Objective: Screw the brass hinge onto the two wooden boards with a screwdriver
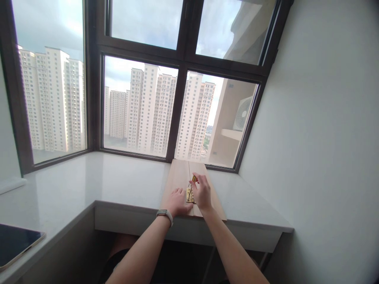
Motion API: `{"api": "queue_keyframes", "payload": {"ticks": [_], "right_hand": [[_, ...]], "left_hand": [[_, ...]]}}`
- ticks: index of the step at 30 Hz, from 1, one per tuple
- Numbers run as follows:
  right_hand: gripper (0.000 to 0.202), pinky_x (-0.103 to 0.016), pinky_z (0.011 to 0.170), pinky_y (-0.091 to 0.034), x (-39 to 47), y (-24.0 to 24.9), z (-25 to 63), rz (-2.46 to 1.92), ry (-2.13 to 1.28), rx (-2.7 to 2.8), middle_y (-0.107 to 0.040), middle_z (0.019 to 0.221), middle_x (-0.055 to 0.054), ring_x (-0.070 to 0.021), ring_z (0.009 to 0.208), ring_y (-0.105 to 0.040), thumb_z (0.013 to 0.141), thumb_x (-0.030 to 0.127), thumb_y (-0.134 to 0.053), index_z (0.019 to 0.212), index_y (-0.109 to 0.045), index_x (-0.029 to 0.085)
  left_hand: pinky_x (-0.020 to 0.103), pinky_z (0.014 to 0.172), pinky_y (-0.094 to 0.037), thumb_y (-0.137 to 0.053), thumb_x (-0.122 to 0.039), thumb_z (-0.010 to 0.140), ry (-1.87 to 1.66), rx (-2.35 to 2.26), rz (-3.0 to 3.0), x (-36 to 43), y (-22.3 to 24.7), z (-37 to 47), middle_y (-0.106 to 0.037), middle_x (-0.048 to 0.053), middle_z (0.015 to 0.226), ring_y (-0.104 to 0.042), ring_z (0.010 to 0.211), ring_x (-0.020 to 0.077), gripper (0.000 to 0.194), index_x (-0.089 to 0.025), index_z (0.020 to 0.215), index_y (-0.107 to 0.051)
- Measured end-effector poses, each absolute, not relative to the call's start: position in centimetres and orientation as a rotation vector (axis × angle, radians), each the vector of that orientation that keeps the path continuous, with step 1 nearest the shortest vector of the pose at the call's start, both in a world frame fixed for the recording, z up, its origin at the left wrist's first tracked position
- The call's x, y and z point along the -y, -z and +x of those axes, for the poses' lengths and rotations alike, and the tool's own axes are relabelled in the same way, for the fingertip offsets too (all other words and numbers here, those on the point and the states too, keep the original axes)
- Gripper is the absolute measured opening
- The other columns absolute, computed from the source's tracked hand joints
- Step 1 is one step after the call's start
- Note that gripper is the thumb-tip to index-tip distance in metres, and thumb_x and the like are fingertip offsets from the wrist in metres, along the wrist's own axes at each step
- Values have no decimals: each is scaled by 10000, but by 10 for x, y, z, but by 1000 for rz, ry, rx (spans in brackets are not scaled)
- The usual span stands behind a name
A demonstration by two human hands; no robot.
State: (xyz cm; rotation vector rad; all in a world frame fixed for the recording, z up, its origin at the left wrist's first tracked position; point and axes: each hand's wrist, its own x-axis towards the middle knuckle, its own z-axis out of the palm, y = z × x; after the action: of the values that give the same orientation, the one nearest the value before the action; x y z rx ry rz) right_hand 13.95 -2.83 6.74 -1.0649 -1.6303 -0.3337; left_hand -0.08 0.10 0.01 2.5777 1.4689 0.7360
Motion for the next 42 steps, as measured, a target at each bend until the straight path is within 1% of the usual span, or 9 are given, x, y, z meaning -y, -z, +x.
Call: {"api": "queue_keyframes", "payload": {"ticks": [4, 7, 11, 14, 19, 21, 29, 37, 42], "right_hand": [[325, -388, 947, -548, 26, -67, 142, -1034, 275, 1663, -685, 1155, -94, -226, 1054, -662, 990, 203, -497, 1297, -596, 242], [354, -391, 988, -535, 26, -66, 142, -1018, 243, 1661, -674, 1238, -100, -228, 1124, -651, 992, 209, -484, 1335, -566, 238], [322, -394, 908, -559, 27, -64, 142, -1076, 286, 1657, -685, 1127, -95, -236, 1009, -665, 977, 277, -552, 1295, -583, 235], [299, -399, 879, -560, 28, -64, 143, -1116, 341, 1648, -676, 1068, -92, -240, 966, -660, 979, 275, -546, 1272, -591, 235], [375, -398, 953, -543, 25, -62, 143, -1093, 282, 1656, -664, 1225, -112, -243, 1097, -653, 980, 204, -484, 1352, -524, 236], [417, -389, 941, -548, 25, -61, 142, -1100, 238, 1653, -658, 1251, -117, -242, 1093, -660, 971, 195, -483, 1387, -486, 230], [284, -392, 848, -550, 28, -64, 141, -1152, 358, 1635, -656, 1031, -91, -242, 923, -645, 975, 304, -560, 1246, -592, 227], [382, -373, 920, -542, 26, -65, 138, -1071, 255, 1670, -662, 1157, -106, -228, 1038, -648, 982, 169, -426, 1343, -538, 224], [316, -393, 920, -536, 28, -67, 137, -1115, 310, 1695, -665, 1086, -97, -239, 995, -641, 991, 225, -467, 1287, -578, 225]], "left_hand": [[476, 1133, -318, -517, -661, 802, -748, -1474, 2565, 0, 0, -1, -575, 151, 1387, -435, 1361, 381, 666, -203, 1279, -596], [468, 1119, -337, -518, -659, 803, -763, -1470, 2569, 1, -1, -1, -591, 152, 1356, -464, 1329, 372, 647, -202, 1253, -610], [468, 1114, -341, -510, -650, 811, -765, -1459, 2570, 1, -3, -1, -593, 160, 1354, -478, 1314, 368, 662, -190, 1280, -597], [479, 1126, -323, -511, -651, 811, -753, -1466, 2560, 1, -2, -2, -578, 160, 1384, -454, 1343, 379, 679, -192, 1305, -585], [475, 1132, -322, -521, -655, 807, -773, -1470, 2566, 1, 0, -2, -575, 163, 1390, -447, 1354, 381, 656, -192, 1263, -609], [471, 1130, -325, -520, -654, 808, -783, -1468, 2572, 0, 0, -1, -583, 169, 1371, -459, 1340, 377, 650, -185, 1247, -615], [464, 1139, -321, -533, -649, 801, -762, -1469, 2582, 0, -1, -1, -595, 159, 1350, -486, 1312, 364, 668, -191, 1284, -594], [472, 1158, -300, -519, -668, 807, -732, -1488, 2570, 2, -3, -1, -577, 162, 1388, -455, 1351, 371, 680, -193, 1288, -594], [463, 1144, -322, -521, -657, 808, -727, -1476, 2564, 3, -5, -1, -585, 158, 1378, -466, 1341, 366, 691, -194, 1318, -582]]}}
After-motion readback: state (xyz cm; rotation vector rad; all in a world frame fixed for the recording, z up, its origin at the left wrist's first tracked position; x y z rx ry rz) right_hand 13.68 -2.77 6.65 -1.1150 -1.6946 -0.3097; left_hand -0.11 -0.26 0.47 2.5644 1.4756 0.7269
